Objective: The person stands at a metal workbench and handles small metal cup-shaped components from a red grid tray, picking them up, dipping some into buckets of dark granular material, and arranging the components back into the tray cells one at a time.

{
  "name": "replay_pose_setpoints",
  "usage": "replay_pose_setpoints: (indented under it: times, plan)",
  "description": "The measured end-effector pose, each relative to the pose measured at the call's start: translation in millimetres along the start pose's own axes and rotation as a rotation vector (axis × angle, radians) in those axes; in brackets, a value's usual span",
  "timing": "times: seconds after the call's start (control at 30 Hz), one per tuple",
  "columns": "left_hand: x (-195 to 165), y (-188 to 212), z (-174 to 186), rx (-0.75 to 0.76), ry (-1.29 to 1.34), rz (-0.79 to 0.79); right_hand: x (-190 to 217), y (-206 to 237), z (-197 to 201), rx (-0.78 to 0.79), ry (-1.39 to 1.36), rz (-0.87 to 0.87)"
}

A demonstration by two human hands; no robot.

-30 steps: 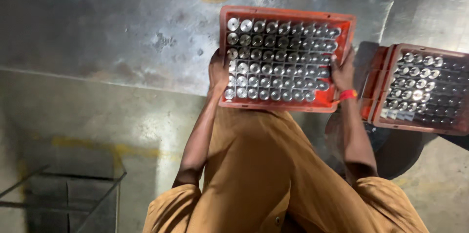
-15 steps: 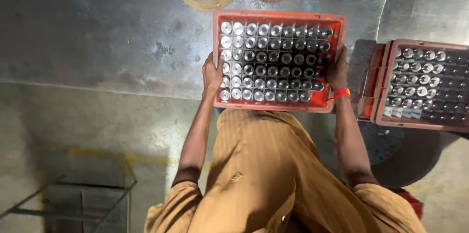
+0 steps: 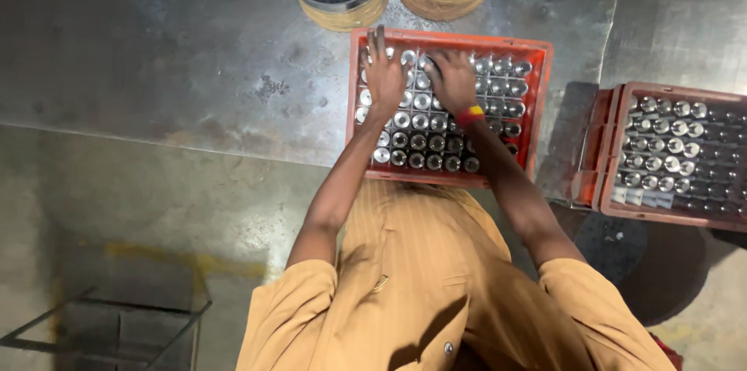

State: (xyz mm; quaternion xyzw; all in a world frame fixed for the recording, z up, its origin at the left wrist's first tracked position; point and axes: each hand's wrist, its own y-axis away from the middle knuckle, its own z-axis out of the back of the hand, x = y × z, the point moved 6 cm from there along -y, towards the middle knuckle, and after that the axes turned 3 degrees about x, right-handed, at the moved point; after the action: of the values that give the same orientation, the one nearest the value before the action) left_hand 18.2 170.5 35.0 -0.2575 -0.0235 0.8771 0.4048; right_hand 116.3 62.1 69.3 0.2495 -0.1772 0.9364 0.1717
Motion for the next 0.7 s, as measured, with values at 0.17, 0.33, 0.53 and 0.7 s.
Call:
replay_pose_setpoints:
  times: [0.17, 0.33, 0.53, 0.7]
  plan:
    - [-10, -16, -10, 0.086, -0.094, 0.001, 5, -21, -18, 0.038, 0.091, -0.084]
    - [4, -20, 19, -0.005, 0.285, -0.102, -15, -13, 15, -0.042, -0.049, -0.016]
    - [32, -1, -2, 0.031, 0.896, 0.364, -58, 13, 20, -0.320, -0.930, -0.451]
    - [18, 23, -31, 0.238, 0.588, 0.312, -41, 24, -22, -0.131, -0.902, -0.589]
